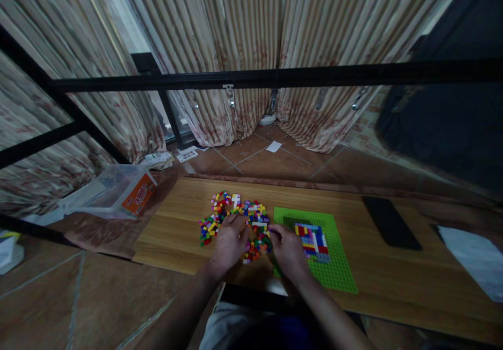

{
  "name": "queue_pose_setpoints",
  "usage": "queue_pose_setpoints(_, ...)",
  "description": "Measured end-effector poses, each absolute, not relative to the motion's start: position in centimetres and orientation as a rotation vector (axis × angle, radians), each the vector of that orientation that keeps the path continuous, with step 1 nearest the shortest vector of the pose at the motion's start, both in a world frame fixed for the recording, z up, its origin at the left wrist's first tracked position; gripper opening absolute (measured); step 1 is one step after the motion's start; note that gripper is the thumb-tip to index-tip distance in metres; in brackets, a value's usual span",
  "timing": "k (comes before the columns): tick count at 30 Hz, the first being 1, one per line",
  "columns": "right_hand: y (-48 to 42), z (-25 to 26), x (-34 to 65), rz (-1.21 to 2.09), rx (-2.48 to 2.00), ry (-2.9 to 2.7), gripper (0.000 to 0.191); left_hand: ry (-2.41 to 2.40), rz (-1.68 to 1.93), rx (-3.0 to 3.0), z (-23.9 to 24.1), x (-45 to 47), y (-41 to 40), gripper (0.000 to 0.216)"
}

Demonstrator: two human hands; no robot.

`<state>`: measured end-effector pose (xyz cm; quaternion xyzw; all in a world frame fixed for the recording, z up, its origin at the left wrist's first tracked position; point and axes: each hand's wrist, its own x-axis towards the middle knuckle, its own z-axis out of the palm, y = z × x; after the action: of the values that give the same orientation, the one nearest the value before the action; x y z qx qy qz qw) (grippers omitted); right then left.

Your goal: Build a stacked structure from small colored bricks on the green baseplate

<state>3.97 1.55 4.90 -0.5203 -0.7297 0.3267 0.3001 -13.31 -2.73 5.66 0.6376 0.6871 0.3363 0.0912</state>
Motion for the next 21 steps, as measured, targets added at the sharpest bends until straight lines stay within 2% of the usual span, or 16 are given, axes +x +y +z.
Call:
queue_pose_setpoints(8, 2.2, 4.8, 3.6, 0.769, -1.373, -2.11, 0.033, 1.917, 0.442, 2.16, 6.5, -10.7, 1.1, 0.027)
queue_pose_setpoints(17, 1.8, 4.8, 3.9, 0.844, -1.358, -2.035, 0.03, 2.048, 0.625, 1.872, 6.1, -11.4, 0.7, 0.022)
queue_pose_setpoints(21, 1.5, 5.3, 3.2, 0.954, -1.331, -1.919, 0.027, 1.97, 0.891, 1.586, 6.7, -11.9, -0.2, 0.008)
